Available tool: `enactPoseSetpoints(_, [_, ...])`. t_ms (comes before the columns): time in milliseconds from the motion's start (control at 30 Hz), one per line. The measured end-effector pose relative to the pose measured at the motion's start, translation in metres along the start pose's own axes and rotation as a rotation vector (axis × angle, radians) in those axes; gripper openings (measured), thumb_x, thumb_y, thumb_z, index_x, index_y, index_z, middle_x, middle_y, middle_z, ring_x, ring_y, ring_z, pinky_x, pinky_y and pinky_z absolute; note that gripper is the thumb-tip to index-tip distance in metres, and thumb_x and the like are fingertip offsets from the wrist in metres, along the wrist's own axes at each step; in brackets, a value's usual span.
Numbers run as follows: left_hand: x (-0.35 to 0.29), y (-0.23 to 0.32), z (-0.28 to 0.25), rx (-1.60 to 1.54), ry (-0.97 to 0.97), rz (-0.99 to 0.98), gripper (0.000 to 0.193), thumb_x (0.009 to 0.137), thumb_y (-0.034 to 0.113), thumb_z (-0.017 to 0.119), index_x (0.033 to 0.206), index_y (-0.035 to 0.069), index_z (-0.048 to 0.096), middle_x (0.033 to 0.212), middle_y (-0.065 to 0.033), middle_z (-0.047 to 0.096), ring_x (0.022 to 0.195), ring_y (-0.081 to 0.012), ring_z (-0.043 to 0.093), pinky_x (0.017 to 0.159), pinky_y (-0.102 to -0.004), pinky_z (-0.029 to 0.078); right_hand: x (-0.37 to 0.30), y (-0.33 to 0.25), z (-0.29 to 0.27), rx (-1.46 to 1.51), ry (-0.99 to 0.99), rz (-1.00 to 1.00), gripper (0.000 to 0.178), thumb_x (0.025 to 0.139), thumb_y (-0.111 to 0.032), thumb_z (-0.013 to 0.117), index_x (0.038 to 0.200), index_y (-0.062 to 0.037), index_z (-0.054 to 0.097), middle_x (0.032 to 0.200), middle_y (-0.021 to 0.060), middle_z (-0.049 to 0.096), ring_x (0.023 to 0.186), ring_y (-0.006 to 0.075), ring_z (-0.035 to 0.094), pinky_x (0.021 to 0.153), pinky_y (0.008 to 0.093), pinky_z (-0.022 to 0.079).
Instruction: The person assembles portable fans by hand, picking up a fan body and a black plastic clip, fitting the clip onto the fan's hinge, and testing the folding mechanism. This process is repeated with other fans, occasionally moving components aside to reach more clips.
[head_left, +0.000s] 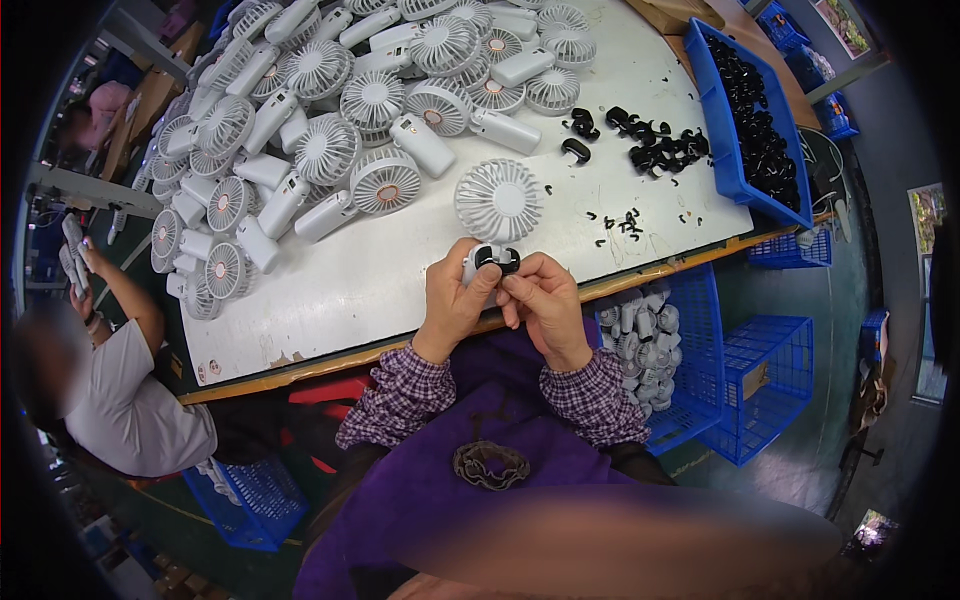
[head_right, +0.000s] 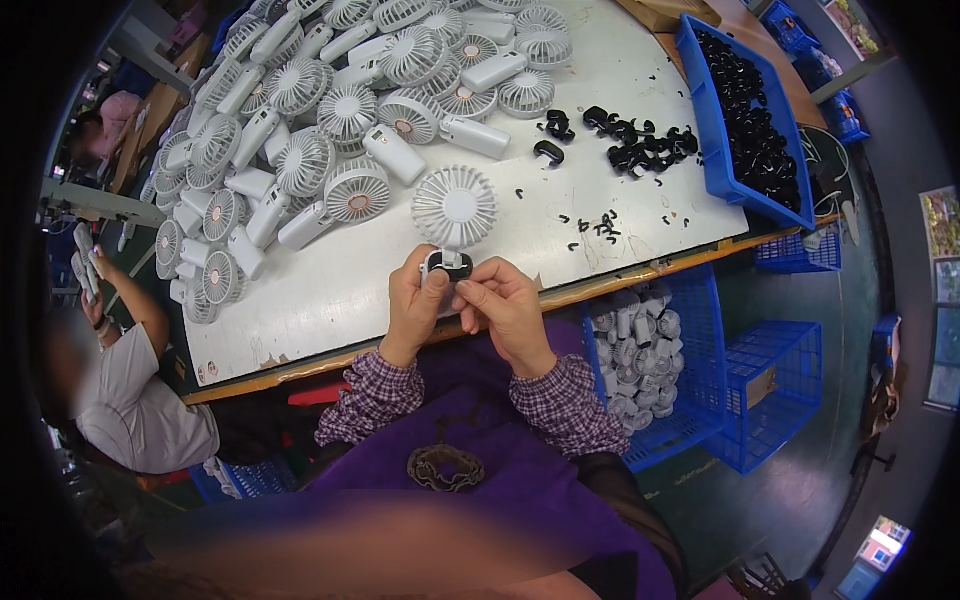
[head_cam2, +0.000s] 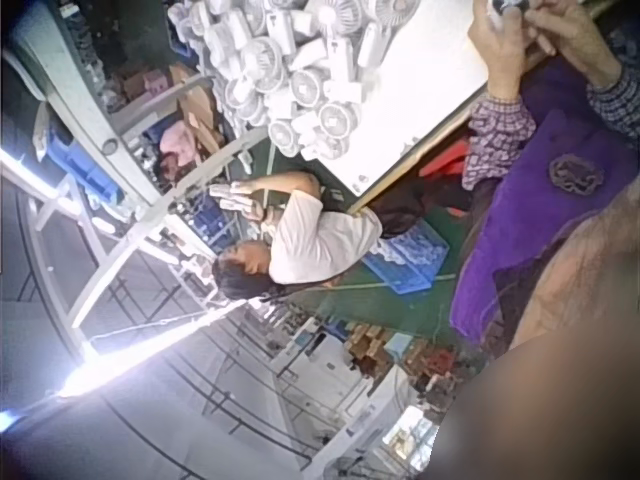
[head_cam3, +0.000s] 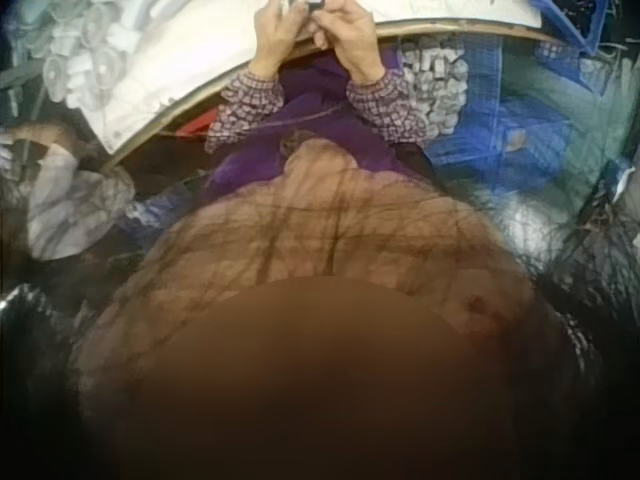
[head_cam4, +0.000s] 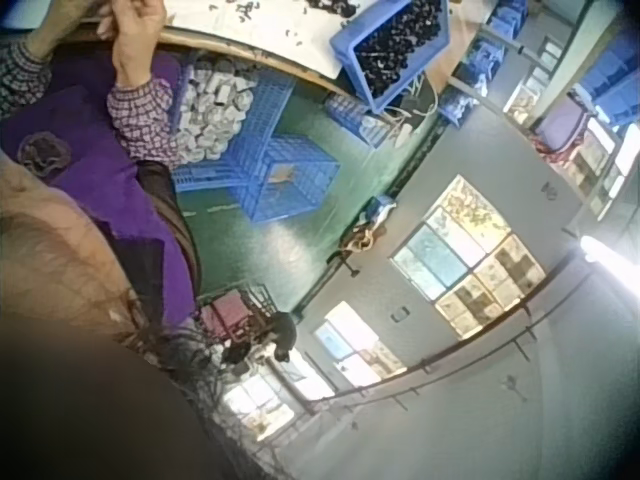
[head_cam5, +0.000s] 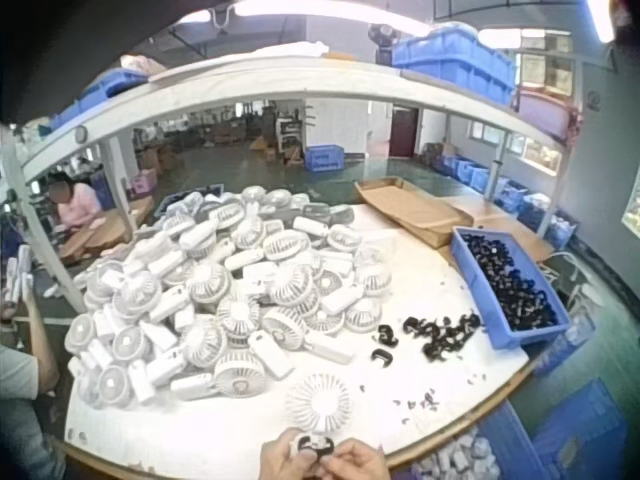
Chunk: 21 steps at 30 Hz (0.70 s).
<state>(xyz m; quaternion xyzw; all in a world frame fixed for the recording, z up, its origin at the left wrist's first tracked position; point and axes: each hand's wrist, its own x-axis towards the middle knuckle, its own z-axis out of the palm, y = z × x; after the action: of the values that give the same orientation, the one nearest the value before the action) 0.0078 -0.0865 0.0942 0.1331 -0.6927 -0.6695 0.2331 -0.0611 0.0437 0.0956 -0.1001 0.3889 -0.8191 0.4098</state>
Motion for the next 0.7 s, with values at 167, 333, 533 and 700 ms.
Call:
enactPoseSetpoints(167, [-0.004, 0.003, 0.004, 0.157, 0.067, -0.015, 0.033, 0.084, 0.032, 0.067, 0.082, 0.0, 0.06, 0.061, -0.0039, 0.06, 0.056, -0.0075, 0.054, 0.051, -0.024, 0.043, -0.01, -0.006, 0.003, -0.221, 0.032, -0.015, 0.008, 0.09, -0.007, 0.06, 0.088, -0.0022, 0.054, 0.072, 0.007, 0.063, 0.054, 0.0083, 0.057, 0.047, 0.0182, 0.045])
enactPoseSetpoints(333, [-0.009, -0.007, 0.005, 0.052, 0.064, -0.079, 0.025, 0.082, 0.022, 0.064, 0.075, -0.001, 0.059, 0.061, -0.0058, 0.062, 0.054, -0.0106, 0.059, 0.049, -0.0242, 0.044, -0.017, -0.012, -0.011, -0.258, 0.001, -0.018, 0.011, 0.091, -0.011, 0.059, 0.086, -0.0024, 0.054, 0.069, 0.0054, 0.061, 0.054, 0.0084, 0.056, 0.051, 0.019, 0.045])
enactPoseSetpoints(533, [-0.006, 0.009, 0.016, -0.484, -0.037, -0.392, 0.035, 0.09, 0.035, 0.051, 0.085, 0.0, 0.056, 0.059, -0.0109, 0.059, 0.05, -0.0167, 0.058, 0.048, -0.028, 0.05, -0.003, -0.026, -0.022, -0.114, 0.122, -0.273, 0.047, 0.085, -0.01, 0.063, 0.125, 0.003, 0.043, 0.109, 0.0141, 0.058, 0.098, 0.0205, 0.059, 0.083, 0.0312, 0.05])
enactPoseSetpoints(700, [-0.008, -0.017, 0.041, -1.441, -0.841, -0.883, 0.07, 0.091, 0.067, 0.023, 0.09, 0.005, 0.054, 0.049, -0.0071, 0.043, 0.031, -0.0174, 0.041, 0.029, -0.0291, 0.035, 0.028, -0.044, -0.024, -0.121, -0.039, -0.239, 0.066, 0.075, -0.013, 0.073, 0.13, 0.0019, 0.041, 0.113, 0.0104, 0.056, 0.103, 0.0166, 0.056, 0.092, 0.0297, 0.044])
